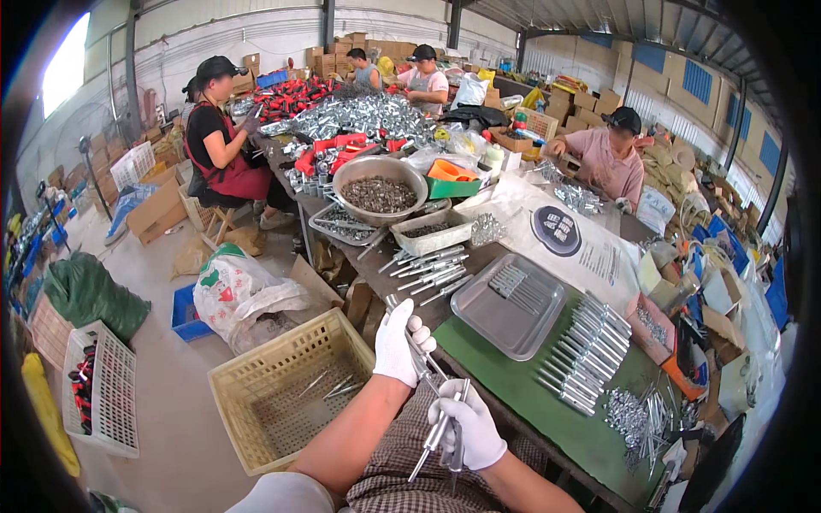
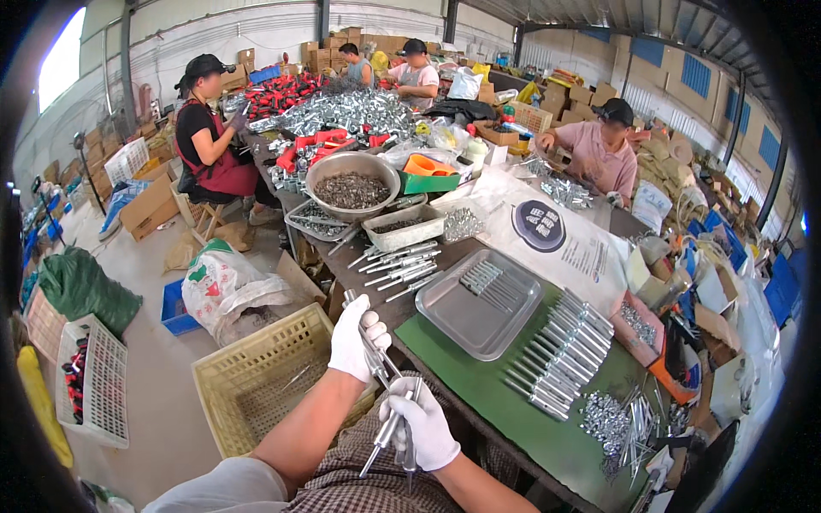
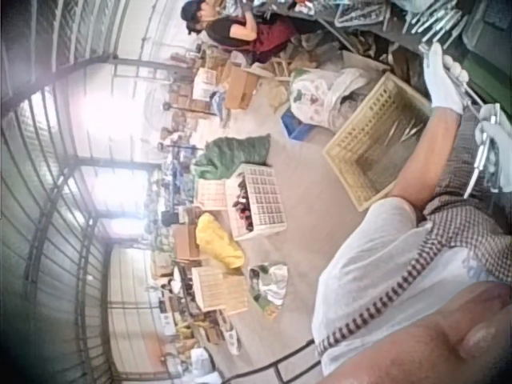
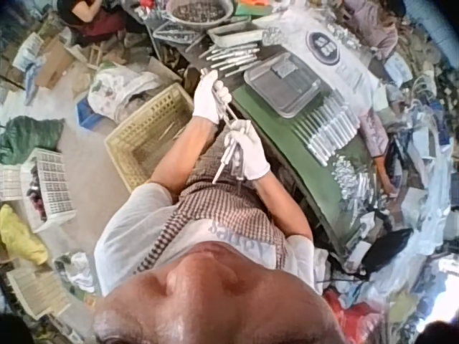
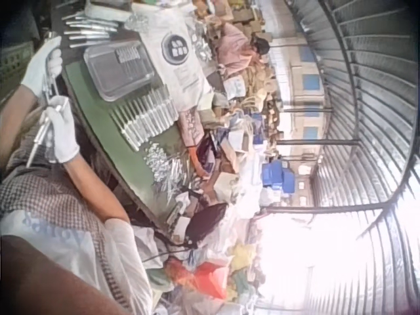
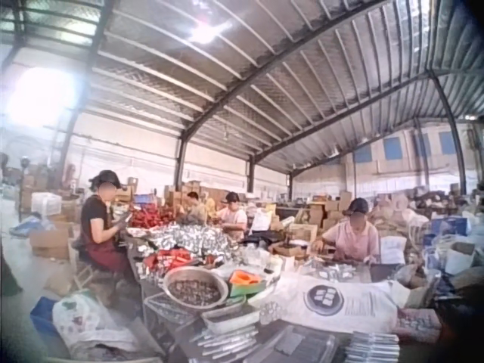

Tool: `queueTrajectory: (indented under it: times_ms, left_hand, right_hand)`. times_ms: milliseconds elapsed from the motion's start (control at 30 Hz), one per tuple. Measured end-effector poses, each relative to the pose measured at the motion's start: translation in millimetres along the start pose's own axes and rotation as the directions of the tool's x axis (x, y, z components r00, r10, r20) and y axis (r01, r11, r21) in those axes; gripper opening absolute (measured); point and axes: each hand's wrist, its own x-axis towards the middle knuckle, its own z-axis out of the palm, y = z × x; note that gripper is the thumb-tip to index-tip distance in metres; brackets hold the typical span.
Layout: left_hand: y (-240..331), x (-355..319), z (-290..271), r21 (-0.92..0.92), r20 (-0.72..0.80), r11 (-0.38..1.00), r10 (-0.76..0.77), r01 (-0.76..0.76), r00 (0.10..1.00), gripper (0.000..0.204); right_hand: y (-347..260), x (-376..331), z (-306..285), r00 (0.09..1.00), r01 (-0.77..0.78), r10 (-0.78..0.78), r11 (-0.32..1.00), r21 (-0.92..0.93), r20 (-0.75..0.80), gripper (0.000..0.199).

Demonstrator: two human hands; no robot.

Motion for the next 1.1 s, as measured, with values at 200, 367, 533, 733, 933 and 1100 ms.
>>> queueTrajectory:
  times_ms: [200, 367, 533, 733, 933, 1100]
  left_hand:
    - [8.0, 6.1, 1.5, -0.004, -0.132, 0.990, 0.141, -0.142, 0.981, 0.022]
    - [18.9, 13.9, -25.9, 0.041, 0.042, 0.997, 0.071, -0.072, 0.997, 0.017]
    - [13.1, -27.0, -18.8, 0.395, 0.383, 0.919, -0.166, 0.002, 0.909, 0.008]
    - [4.8, -46.2, -21.0, 0.726, 0.660, 0.534, -0.362, -0.434, 0.658, 0.023]
    - [-17.4, -77.9, -4.6, 0.753, 0.656, 0.399, -0.516, -0.523, 0.551, 0.038]
    - [-4.0, -89.1, 20.1, 0.663, 0.512, -0.072, -0.683, -0.746, 0.521, 0.034]
  right_hand:
    - [-6.6, 1.1, -11.5, 0.829, 0.432, -0.476, 0.218, -0.875, 0.292, 0.016]
    - [-25.2, -29.1, -12.1, 0.838, 0.440, -0.523, 0.480, -0.759, 0.156, 0.012]
    - [-50.1, -29.7, -21.0, 0.847, 0.399, -0.528, 0.550, -0.734, 0.064, 0.014]
    - [-65.4, -45.1, -29.4, 0.915, 0.347, -0.361, 0.483, -0.804, 0.178, 0.017]
    - [-63.3, -59.2, -29.5, 0.911, 0.253, -0.387, 0.254, -0.933, 0.142, 0.018]
    - [-66.1, -72.1, -25.9, 0.923, 0.182, -0.376, 0.237, -0.954, 0.083, 0.019]
